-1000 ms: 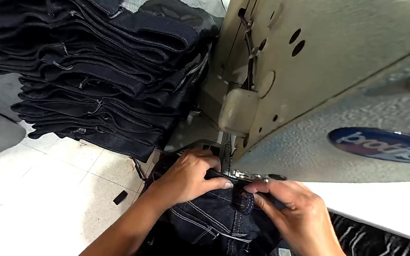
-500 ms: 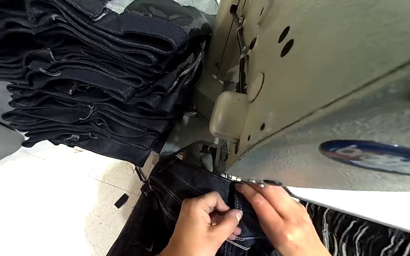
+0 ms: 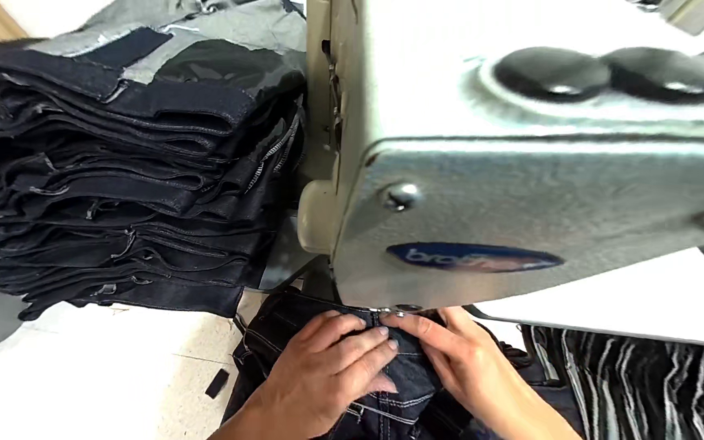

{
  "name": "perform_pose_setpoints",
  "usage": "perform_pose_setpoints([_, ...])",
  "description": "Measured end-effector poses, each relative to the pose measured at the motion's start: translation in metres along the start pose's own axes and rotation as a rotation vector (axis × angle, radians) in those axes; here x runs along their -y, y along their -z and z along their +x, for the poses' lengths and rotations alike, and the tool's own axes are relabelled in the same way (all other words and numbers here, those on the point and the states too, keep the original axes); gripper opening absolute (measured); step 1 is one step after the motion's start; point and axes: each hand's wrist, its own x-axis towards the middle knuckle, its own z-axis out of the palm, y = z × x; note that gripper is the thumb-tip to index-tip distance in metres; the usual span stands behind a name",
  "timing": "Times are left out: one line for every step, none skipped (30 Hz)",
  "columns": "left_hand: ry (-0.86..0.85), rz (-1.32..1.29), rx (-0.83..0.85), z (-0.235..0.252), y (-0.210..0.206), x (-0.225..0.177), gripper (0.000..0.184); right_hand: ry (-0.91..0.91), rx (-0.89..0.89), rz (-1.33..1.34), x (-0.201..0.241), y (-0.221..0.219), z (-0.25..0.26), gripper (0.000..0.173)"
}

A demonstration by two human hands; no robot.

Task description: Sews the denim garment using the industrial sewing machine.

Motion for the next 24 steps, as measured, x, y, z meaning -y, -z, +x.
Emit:
perform_pose_setpoints([0.022, -0.008, 0.018, 0.0, 0.001, 0.001, 0.031, -0.033, 0.016, 0.119, -0.006, 0.003, -0.001, 0.03])
perform_pose_setpoints([0.041, -0.002, 0.03, 0.001, 0.002, 0.001, 0.031, -0.066, 0.027, 0.22, -0.014, 0.005, -0.003, 0.026])
perform_pose_setpoints([0.06, 0.005, 0.029, 0.002, 0.001, 0.0, 0.03, -0.108, 0.028, 0.268, -0.021, 0.007, -0.005, 0.026])
perform_pose_setpoints([0.079, 0.009, 0.025, 0.002, 0.0, -0.002, 0.029, -0.16, 0.034, 0.261, -0.025, 0.007, -0.008, 0.033])
perform_pose_setpoints([0.1, 0.011, 0.016, 0.003, -0.001, -0.004, 0.028, -0.211, 0.035, 0.236, -0.028, 0.005, -0.011, 0.04])
perform_pose_setpoints([0.123, 0.015, 0.012, 0.004, -0.001, -0.007, 0.028, -0.244, 0.024, 0.218, -0.029, 0.002, -0.012, 0.044])
perform_pose_setpoints([0.144, 0.022, 0.013, 0.006, -0.001, -0.008, 0.028, -0.253, 0.0, 0.204, -0.03, -0.001, -0.011, 0.045])
perform_pose_setpoints([0.163, 0.028, 0.016, 0.007, 0.0, -0.009, 0.028, -0.248, -0.02, 0.184, -0.029, -0.002, -0.01, 0.044])
perform_pose_setpoints([0.174, 0.034, 0.019, 0.009, 0.0, -0.01, 0.028, -0.235, -0.039, 0.177, -0.028, -0.002, -0.008, 0.044])
perform_pose_setpoints([0.181, 0.039, 0.021, 0.01, 0.0, -0.01, 0.028, -0.224, -0.049, 0.179, -0.028, -0.002, -0.006, 0.043])
perform_pose_setpoints([0.184, 0.045, 0.027, 0.01, 0.001, -0.01, 0.028, -0.217, -0.055, 0.188, -0.028, -0.002, -0.006, 0.042])
perform_pose_setpoints([0.186, 0.049, 0.036, 0.011, 0.002, -0.01, 0.028, -0.212, -0.056, 0.196, -0.028, -0.003, -0.006, 0.042])
perform_pose_setpoints([0.187, 0.05, 0.046, 0.011, 0.003, -0.011, 0.028, -0.211, -0.055, 0.204, -0.028, -0.003, -0.006, 0.042])
perform_pose_setpoints([0.192, 0.048, 0.055, 0.012, 0.004, -0.011, 0.028, -0.209, -0.053, 0.208, -0.028, -0.003, -0.007, 0.041])
perform_pose_setpoints([0.198, 0.042, 0.063, 0.012, 0.005, -0.012, 0.028, -0.206, -0.054, 0.209, -0.028, -0.003, -0.007, 0.041])
perform_pose_setpoints([0.201, 0.033, 0.068, 0.013, 0.006, -0.013, 0.028, -0.202, -0.056, 0.209, -0.028, -0.004, -0.008, 0.041])
perform_pose_setpoints([0.201, 0.024, 0.07, 0.013, 0.007, -0.013, 0.027, -0.198, -0.055, 0.208, -0.027, -0.003, -0.008, 0.041])
perform_pose_setpoints([0.2, 0.013, 0.071, 0.013, 0.008, -0.013, 0.027, -0.195, -0.052, 0.209, -0.026, -0.003, -0.008, 0.041])
perform_pose_setpoints([0.197, -0.002, 0.078, 0.012, 0.009, -0.013, 0.026, -0.191, -0.038, 0.208, -0.025, -0.002, -0.008, 0.041])
perform_pose_setpoints([0.191, -0.018, 0.087, 0.013, 0.009, -0.012, 0.025, -0.186, -0.017, 0.204, -0.025, 0.001, -0.008, 0.041])
perform_pose_setpoints([0.185, -0.038, 0.096, 0.013, 0.01, -0.011, 0.025, -0.184, 0.016, 0.2, -0.023, 0.005, -0.008, 0.042])
perform_pose_setpoints([0.179, -0.063, 0.104, 0.013, 0.012, -0.009, 0.024, -0.186, 0.059, 0.185, -0.022, 0.011, -0.008, 0.041])
perform_pose_setpoints([0.171, -0.086, 0.103, 0.012, 0.012, -0.007, 0.023, -0.195, 0.103, 0.156, -0.023, 0.02, -0.009, 0.041])
perform_pose_setpoints([0.164, -0.1, 0.095, 0.012, 0.012, -0.005, 0.023, -0.212, 0.13, 0.102, -0.027, 0.03, -0.01, 0.041])
